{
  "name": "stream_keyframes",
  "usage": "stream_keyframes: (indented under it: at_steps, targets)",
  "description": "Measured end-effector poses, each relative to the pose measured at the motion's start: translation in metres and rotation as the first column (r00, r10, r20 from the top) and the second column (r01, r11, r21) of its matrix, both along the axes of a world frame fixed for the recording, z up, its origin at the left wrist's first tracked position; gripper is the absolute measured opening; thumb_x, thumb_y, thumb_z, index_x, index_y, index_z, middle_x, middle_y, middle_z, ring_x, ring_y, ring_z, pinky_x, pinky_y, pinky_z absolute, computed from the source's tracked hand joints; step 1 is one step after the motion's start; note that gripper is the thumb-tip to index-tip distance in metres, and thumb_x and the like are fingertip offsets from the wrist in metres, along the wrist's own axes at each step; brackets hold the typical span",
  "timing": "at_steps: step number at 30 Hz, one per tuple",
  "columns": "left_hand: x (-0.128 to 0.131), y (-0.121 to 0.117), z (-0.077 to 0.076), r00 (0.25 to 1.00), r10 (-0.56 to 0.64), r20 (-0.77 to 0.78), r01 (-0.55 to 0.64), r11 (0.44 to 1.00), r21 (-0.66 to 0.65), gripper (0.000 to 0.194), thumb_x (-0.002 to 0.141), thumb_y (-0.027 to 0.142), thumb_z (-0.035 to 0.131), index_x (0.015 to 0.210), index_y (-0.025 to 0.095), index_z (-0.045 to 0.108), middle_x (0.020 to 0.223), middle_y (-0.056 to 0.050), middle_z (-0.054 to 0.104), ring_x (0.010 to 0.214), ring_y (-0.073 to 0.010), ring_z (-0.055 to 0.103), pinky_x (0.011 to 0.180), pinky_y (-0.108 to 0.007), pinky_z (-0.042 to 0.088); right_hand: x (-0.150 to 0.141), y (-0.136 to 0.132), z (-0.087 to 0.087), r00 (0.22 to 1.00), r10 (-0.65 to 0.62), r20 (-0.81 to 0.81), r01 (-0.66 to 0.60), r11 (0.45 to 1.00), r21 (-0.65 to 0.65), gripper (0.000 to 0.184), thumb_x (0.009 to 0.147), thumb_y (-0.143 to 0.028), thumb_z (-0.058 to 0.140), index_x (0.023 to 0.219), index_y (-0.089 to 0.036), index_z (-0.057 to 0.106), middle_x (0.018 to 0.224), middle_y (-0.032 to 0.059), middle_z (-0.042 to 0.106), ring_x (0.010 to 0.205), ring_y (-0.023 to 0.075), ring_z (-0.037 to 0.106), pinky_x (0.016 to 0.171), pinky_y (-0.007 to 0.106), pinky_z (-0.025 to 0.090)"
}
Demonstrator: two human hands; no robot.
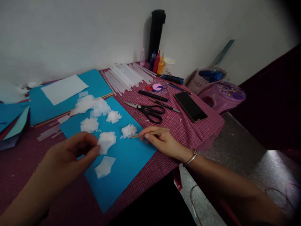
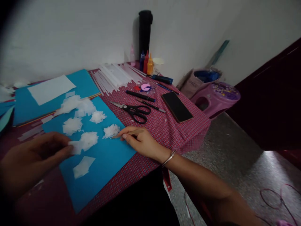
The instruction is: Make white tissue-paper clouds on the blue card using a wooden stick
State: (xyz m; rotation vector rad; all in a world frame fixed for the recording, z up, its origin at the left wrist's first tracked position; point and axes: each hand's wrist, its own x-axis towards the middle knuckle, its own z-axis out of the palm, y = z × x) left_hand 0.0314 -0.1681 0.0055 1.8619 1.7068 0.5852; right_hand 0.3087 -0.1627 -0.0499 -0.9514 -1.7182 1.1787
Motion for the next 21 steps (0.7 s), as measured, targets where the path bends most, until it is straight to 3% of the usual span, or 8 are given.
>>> stream_keyframes:
  at_steps: [5,12,18,21]
  targets:
    - [0.031,0.028,-0.001,0.985,-0.172,0.017,0.172,0.975,-0.141,0.019,0.076,0.041,0.056,0.078,0.023,0.062,0.063,0.004,0.061,0.059,-0.0133,0.056,0.053,-0.024,0.044,-0.001,0.003,0.000,0.999,-0.034,-0.004,0.034,0.999,-0.011,0.022,0.094,-0.020,0.047,0.087,-0.015,0.067,0.092,0.0043,0.067,0.071,0.0104,0.060,0.062,0.023,0.048]
    - [0.044,0.039,-0.021,0.926,-0.378,-0.007,0.374,0.920,-0.118,0.021,0.081,0.038,0.053,0.077,0.022,0.066,0.080,0.000,0.066,0.070,-0.0149,0.060,0.064,-0.027,0.045,-0.001,0.009,-0.004,0.995,-0.049,-0.089,0.039,0.993,-0.112,0.020,0.093,-0.024,0.049,0.091,-0.014,0.067,0.089,0.0035,0.066,0.059,0.0076,0.057,0.053,0.020,0.046]
    - [0.066,0.036,-0.029,0.969,-0.242,-0.050,0.234,0.964,-0.126,0.015,0.077,0.033,0.053,0.084,0.022,0.062,0.075,0.000,0.068,0.071,-0.0183,0.064,0.067,-0.030,0.048,0.002,0.003,-0.001,0.982,-0.098,-0.163,0.074,0.986,-0.150,0.020,0.093,-0.032,0.050,0.096,-0.017,0.064,0.083,0.0020,0.064,0.062,0.0091,0.057,0.057,0.022,0.047]
    - [0.069,0.037,-0.033,0.973,-0.206,-0.102,0.197,0.976,-0.093,0.012,0.076,0.031,0.052,0.083,0.022,0.059,0.074,0.000,0.067,0.072,-0.0196,0.065,0.068,-0.032,0.049,0.003,-0.002,0.000,0.968,-0.127,-0.216,0.107,0.989,-0.100,0.019,0.094,-0.031,0.049,0.096,-0.018,0.062,0.081,0.0018,0.064,0.069,0.0108,0.059,0.063,0.024,0.050]
